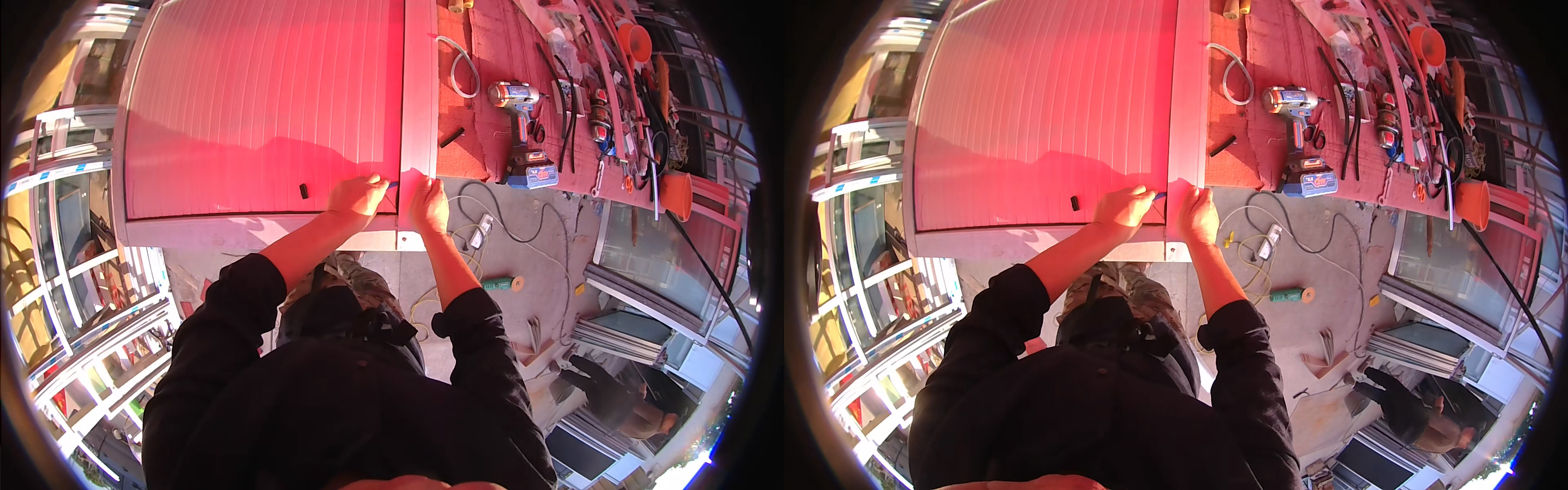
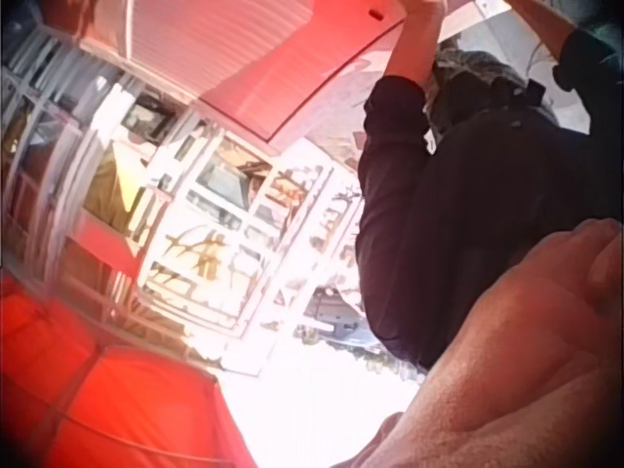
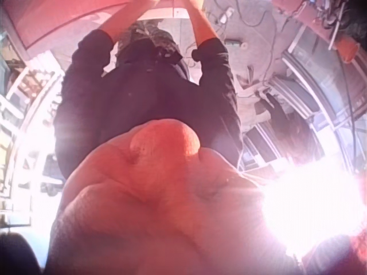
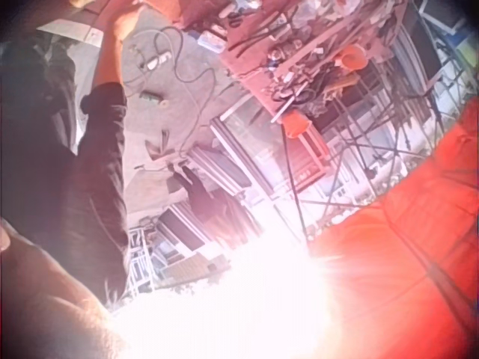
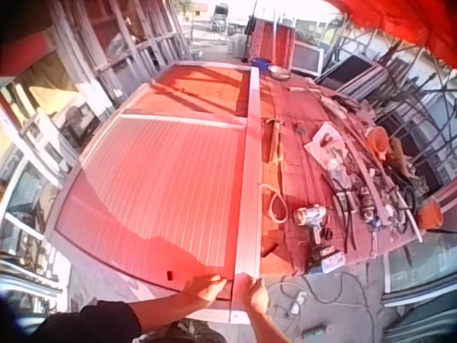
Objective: The person installs black rubber weather stripping along the edges of a large red panel. They measure and mark the panel, cut the strip to length, and press it into place along the frame. The person also uses a square and marker to mark alignment points on the panel.
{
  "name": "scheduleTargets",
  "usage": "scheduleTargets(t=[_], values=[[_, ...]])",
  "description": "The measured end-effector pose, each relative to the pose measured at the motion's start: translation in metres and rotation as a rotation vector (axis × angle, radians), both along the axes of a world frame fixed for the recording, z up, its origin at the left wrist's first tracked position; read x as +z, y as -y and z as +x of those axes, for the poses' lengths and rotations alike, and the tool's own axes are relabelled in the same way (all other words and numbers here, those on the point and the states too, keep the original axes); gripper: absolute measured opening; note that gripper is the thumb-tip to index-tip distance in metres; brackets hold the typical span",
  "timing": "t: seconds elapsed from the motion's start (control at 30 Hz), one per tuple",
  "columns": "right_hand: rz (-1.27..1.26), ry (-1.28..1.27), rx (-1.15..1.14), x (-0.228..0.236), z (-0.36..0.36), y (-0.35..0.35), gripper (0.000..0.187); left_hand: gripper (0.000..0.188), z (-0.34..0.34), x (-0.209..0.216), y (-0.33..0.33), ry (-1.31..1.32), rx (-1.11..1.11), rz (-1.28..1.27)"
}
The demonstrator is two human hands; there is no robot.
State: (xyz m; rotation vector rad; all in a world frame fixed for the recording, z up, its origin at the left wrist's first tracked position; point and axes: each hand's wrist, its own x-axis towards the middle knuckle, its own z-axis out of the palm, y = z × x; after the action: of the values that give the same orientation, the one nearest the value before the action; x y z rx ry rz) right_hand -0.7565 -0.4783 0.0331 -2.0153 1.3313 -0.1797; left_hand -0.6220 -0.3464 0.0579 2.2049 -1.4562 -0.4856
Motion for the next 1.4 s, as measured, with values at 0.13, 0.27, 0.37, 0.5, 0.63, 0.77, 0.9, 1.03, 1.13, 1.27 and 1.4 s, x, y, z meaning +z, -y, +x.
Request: scheduleTargets(t=[0.13, 0.27, 0.37, 0.5, 0.63, 0.77, 0.9, 1.03, 1.13, 1.27, 1.4], values=[[-0.021, 0.004, 0.003, -0.006, 0.0, 0.001, 0.049, 0.017, -0.019, 0.003, -0.023, -0.003, -0.087, -0.029], [-0.016, 0.064, 0.019, -0.008, -0.002, 0.002, 0.051, 0.013, -0.009, -0.002, -0.019, -0.095, -0.159, 0.042], [0.007, 0.011, -0.019, -0.003, 0.0, 0.001, 0.052, 0.015, 0.003, -0.003, -0.01, -0.236, -0.195, 0.263], [0.014, 0.009, -0.03, 0.006, 0.002, -0.001, 0.053, 0.016, 0.011, 0.003, -0.012, -0.07, -0.351, -0.021], [0.002, -0.018, -0.03, 0.006, 0.003, -0.001, 0.052, 0.012, 0.025, 0.004, 0.004, -0.094, -0.476, 0.085], [0.037, -0.024, -0.026, 0.0, 0.001, 0.001, 0.051, 0.018, 0.038, 0.01, 0.016, -0.169, -0.497, 0.267], [0.002, 0.019, -0.007, -0.006, -0.001, 0.003, 0.051, 0.018, 0.051, 0.029, 0.002, -0.187, -0.426, 0.427], [0.009, 0.023, 0.012, -0.007, -0.002, 0.004, 0.052, 0.017, 0.065, 0.049, -0.021, -0.031, -0.537, 0.398], [0.0, 0.051, 0.016, -0.006, -0.002, 0.004, 0.053, 0.015, 0.072, 0.055, -0.035, -0.059, -0.453, 0.45], [-0.013, 0.04, 0.026, -0.007, -0.003, 0.004, 0.053, 0.024, 0.092, 0.048, -0.067, -0.096, -0.2, 0.551], [-0.036, 0.062, 0.029, -0.008, -0.004, 0.004, 0.053, 0.02, 0.117, 0.041, -0.104, -0.057, -0.234, 0.62]])
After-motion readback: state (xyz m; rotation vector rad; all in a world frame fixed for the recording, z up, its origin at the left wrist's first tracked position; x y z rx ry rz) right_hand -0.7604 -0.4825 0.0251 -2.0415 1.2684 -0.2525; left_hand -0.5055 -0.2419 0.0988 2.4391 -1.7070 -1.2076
